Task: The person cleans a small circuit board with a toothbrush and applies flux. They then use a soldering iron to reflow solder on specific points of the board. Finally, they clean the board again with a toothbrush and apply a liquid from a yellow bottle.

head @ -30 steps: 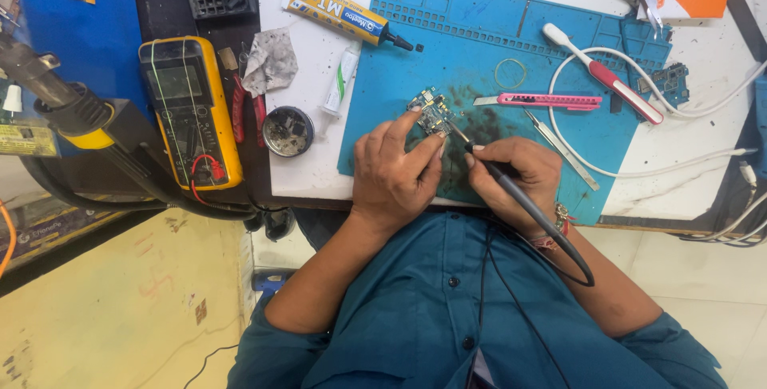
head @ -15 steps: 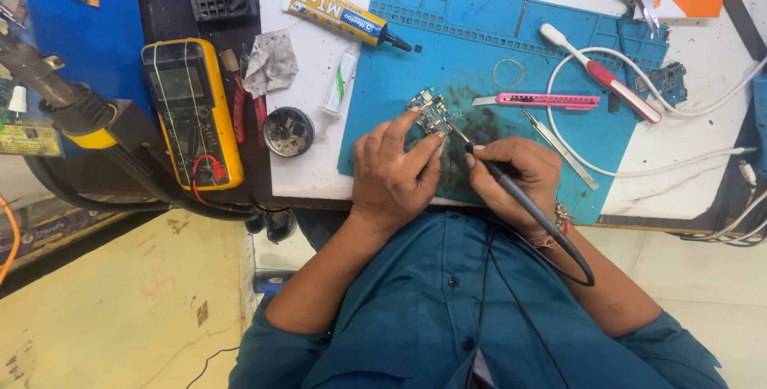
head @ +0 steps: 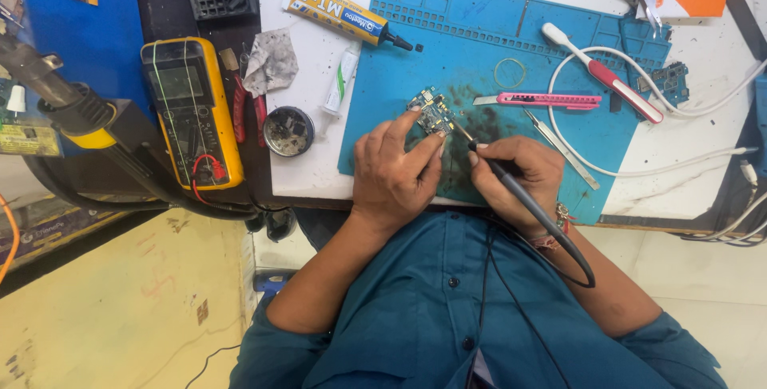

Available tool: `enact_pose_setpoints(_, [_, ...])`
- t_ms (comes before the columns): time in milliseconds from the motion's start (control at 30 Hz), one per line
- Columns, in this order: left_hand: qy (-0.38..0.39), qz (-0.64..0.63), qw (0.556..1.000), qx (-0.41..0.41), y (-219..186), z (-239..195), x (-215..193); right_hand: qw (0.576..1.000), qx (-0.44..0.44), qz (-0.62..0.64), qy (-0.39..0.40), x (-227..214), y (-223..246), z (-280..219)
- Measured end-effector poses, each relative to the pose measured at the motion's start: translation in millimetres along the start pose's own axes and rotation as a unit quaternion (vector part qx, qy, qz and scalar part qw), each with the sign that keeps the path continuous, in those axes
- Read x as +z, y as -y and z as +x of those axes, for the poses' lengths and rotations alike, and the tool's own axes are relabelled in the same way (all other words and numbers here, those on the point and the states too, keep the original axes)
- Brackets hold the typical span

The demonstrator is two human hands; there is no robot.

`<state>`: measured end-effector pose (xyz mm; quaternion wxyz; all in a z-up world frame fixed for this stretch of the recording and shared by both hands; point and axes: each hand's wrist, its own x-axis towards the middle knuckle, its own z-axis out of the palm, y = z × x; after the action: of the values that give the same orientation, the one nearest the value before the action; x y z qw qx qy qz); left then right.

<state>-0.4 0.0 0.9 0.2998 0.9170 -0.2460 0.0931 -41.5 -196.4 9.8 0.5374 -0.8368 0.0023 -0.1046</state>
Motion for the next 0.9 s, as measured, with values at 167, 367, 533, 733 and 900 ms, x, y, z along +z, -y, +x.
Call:
enact_pose_setpoints(167, [-0.001, -0.001, 1.000, -0.002, 0.1, 0.0, -0.9, 0.998, 0.045, 0.011, -0.041, 4.8, -6.7, -6.0])
enact_pose_setpoints(367, [-0.006, -0.016, 1.000, -0.007, -2.3, -0.5, -1.5, 0.992, 0.057, 0.091, -0.071, 4.5, -24.9, -16.8])
enact_pose_setpoints(533, [-0.016, -0.023, 1.000, -0.006, -3.5, -1.5, -1.3, 0.988, 0.098, 0.086, -0.086, -9.0, -18.8, -23.6])
enact_pose_setpoints(733, [-0.038, -0.043, 0.998, -0.010, 4.8, -12.4, 10.2, 0.978, 0.075, -0.180, 0.075, -42.8, 37.5, -3.1])
enact_pose_setpoints(900, [-0.061, -0.328, 0.942, -0.036, 6.4, -34.4, 7.0, 0.973, -0.047, -0.181, 0.139, -31.8, 75.7, 38.9])
